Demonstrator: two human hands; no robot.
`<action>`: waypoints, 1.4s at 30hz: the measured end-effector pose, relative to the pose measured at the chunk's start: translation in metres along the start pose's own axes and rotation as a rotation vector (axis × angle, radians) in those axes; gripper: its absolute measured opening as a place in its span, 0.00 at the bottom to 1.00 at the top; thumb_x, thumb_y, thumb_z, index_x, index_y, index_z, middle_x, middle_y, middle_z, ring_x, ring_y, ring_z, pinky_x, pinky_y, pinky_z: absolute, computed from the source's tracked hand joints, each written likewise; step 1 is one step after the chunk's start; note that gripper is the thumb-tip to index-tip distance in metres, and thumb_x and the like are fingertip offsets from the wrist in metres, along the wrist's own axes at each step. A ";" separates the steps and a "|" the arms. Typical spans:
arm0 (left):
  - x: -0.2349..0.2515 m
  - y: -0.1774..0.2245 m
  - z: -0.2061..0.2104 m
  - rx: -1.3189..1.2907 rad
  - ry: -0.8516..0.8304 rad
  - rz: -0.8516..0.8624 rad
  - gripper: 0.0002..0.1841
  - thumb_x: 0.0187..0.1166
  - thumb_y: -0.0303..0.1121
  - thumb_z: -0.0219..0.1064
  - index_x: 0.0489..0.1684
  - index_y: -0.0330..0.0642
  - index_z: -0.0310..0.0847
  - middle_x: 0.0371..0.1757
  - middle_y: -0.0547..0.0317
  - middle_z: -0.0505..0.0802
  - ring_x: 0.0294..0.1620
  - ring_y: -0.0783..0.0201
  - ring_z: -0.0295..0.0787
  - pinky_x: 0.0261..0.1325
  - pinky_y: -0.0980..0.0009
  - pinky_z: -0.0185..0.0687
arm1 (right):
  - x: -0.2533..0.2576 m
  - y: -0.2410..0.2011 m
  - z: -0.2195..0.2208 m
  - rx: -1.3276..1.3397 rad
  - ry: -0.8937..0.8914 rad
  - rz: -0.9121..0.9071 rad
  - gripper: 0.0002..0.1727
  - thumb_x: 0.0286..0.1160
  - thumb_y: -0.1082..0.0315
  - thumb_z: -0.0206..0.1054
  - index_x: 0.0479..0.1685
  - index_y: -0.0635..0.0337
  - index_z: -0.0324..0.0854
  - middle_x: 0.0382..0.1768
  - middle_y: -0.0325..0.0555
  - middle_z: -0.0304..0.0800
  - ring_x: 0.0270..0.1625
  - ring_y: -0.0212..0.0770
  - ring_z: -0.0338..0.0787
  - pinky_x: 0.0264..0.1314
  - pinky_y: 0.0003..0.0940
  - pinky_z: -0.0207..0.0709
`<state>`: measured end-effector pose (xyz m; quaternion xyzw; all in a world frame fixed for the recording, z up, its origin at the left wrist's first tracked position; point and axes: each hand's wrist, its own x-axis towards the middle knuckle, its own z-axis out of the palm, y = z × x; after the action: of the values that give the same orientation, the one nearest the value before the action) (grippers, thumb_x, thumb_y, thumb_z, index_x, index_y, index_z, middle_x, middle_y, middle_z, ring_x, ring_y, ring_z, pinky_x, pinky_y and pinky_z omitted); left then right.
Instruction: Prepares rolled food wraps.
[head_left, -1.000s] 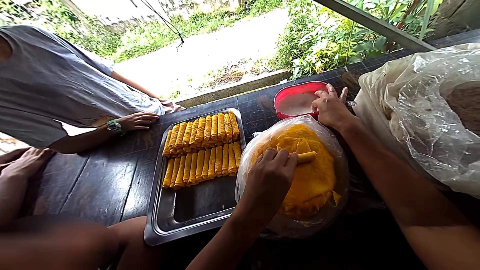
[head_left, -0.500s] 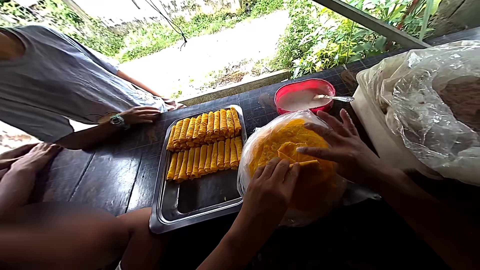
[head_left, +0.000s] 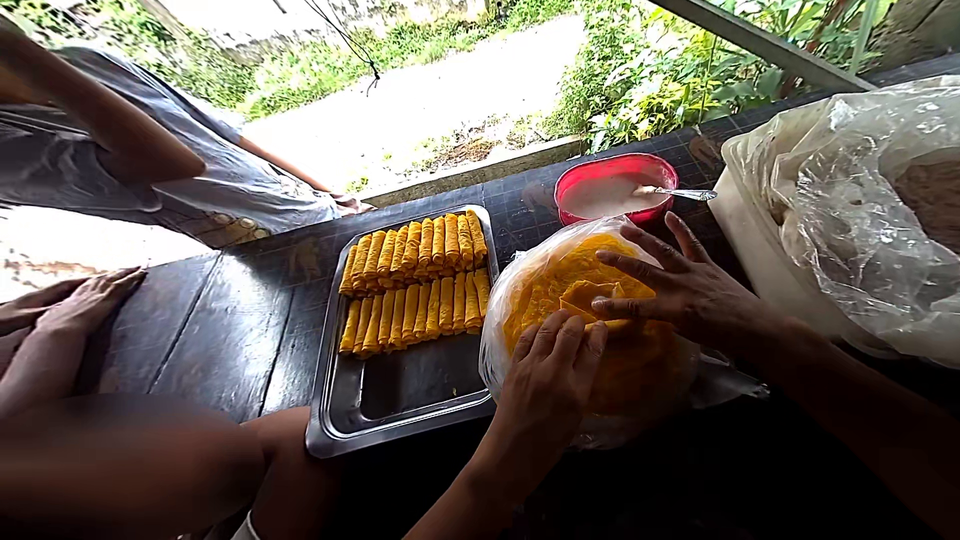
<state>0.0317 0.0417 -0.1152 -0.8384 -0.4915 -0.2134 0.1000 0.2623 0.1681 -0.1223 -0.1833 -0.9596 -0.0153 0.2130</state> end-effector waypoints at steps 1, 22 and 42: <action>0.000 0.000 0.001 -0.002 -0.001 -0.003 0.21 0.79 0.19 0.58 0.66 0.47 0.87 0.60 0.50 0.92 0.67 0.49 0.88 0.70 0.57 0.81 | 0.004 0.002 0.000 -0.037 -0.012 0.000 0.39 0.67 0.86 0.65 0.71 0.26 0.86 0.87 0.49 0.70 0.94 0.66 0.53 0.85 0.85 0.32; 0.000 0.003 0.006 0.046 0.027 -0.011 0.21 0.79 0.20 0.57 0.64 0.45 0.88 0.60 0.51 0.94 0.65 0.51 0.90 0.68 0.56 0.80 | 0.043 -0.015 -0.005 -0.013 -0.106 -0.022 0.34 0.71 0.83 0.65 0.65 0.27 0.90 0.86 0.45 0.72 0.93 0.63 0.55 0.85 0.84 0.38; 0.021 -0.014 -0.005 -0.122 0.000 -0.077 0.09 0.85 0.28 0.59 0.43 0.40 0.88 0.44 0.53 0.95 0.49 0.54 0.94 0.53 0.60 0.87 | -0.011 -0.063 0.015 0.013 0.333 0.369 0.13 0.86 0.64 0.59 0.42 0.51 0.92 0.46 0.40 0.97 0.51 0.42 0.92 0.56 0.41 0.76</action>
<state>0.0269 0.0635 -0.1014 -0.8234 -0.5094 -0.2467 0.0408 0.2427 0.1076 -0.1375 -0.3492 -0.8614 0.0002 0.3688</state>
